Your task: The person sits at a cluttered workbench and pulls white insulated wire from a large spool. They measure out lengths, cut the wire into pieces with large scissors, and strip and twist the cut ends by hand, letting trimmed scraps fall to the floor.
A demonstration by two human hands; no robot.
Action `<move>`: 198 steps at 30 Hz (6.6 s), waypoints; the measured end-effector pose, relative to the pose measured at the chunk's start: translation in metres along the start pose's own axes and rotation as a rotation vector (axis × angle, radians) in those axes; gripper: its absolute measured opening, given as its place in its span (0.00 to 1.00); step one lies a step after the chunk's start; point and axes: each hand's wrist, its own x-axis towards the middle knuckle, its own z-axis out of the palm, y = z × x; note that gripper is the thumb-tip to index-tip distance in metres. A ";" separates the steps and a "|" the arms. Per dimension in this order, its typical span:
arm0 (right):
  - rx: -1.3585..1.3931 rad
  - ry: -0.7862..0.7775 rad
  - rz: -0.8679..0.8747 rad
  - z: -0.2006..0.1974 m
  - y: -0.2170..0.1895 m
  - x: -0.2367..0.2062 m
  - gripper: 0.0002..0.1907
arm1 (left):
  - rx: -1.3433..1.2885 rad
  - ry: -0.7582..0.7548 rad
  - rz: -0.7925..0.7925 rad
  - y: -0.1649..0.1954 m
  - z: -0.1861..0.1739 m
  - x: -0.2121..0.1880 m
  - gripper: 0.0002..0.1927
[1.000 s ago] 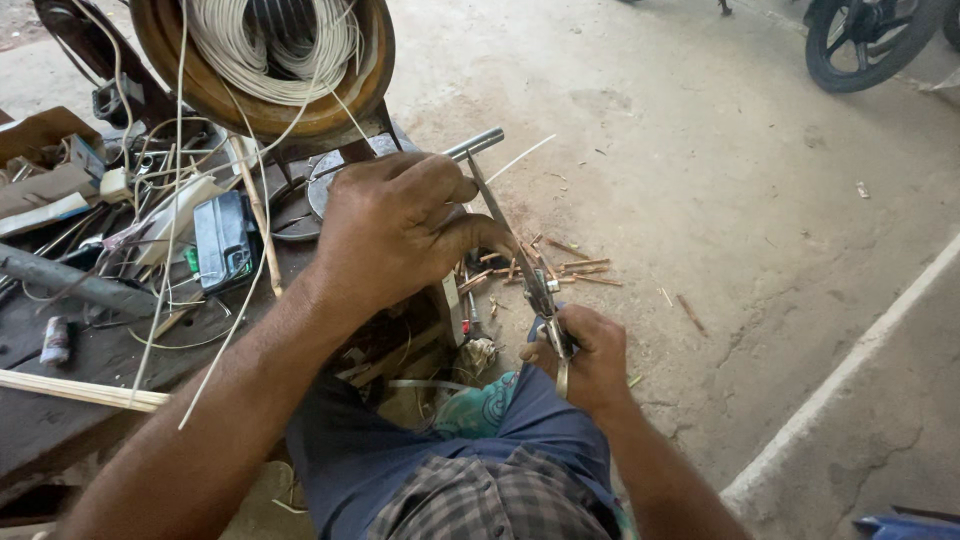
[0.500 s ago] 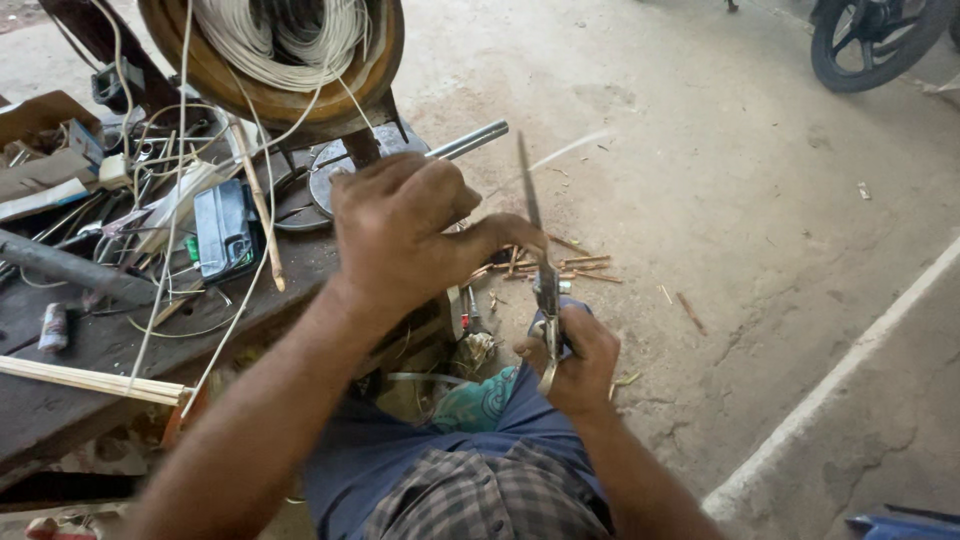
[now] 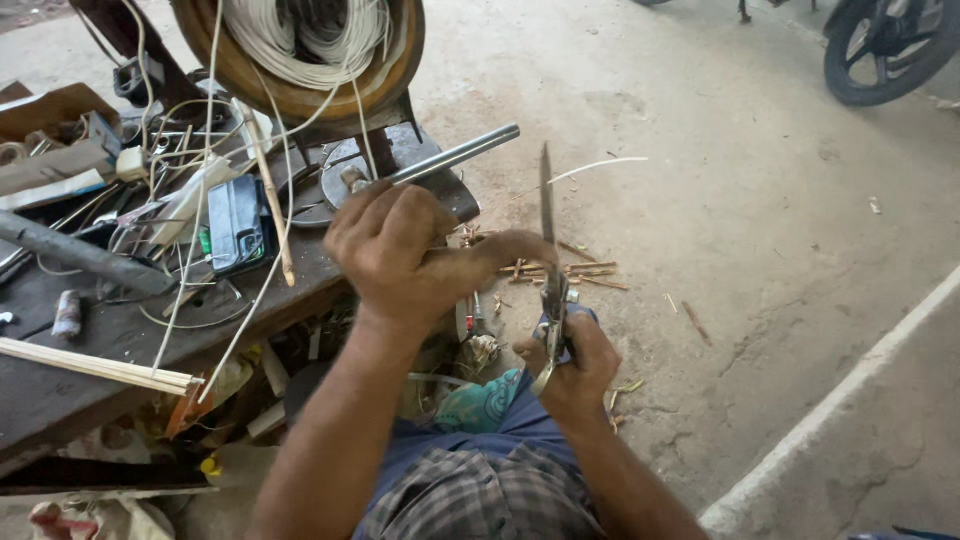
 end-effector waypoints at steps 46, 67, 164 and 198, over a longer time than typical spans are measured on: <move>0.531 -0.041 0.381 -0.013 0.038 -0.033 0.10 | -0.072 -0.627 -0.158 -0.173 -0.096 0.098 0.04; 0.318 -0.182 0.406 -0.009 0.060 -0.046 0.15 | -0.475 -0.205 -0.481 -0.122 -0.037 -0.002 0.20; 0.068 -0.283 0.142 -0.013 0.027 0.005 0.13 | -0.477 -0.576 -0.217 -0.003 -0.006 0.021 0.08; 0.095 -0.325 0.175 -0.026 0.018 0.000 0.19 | -0.342 -0.574 0.008 -0.026 -0.003 0.022 0.26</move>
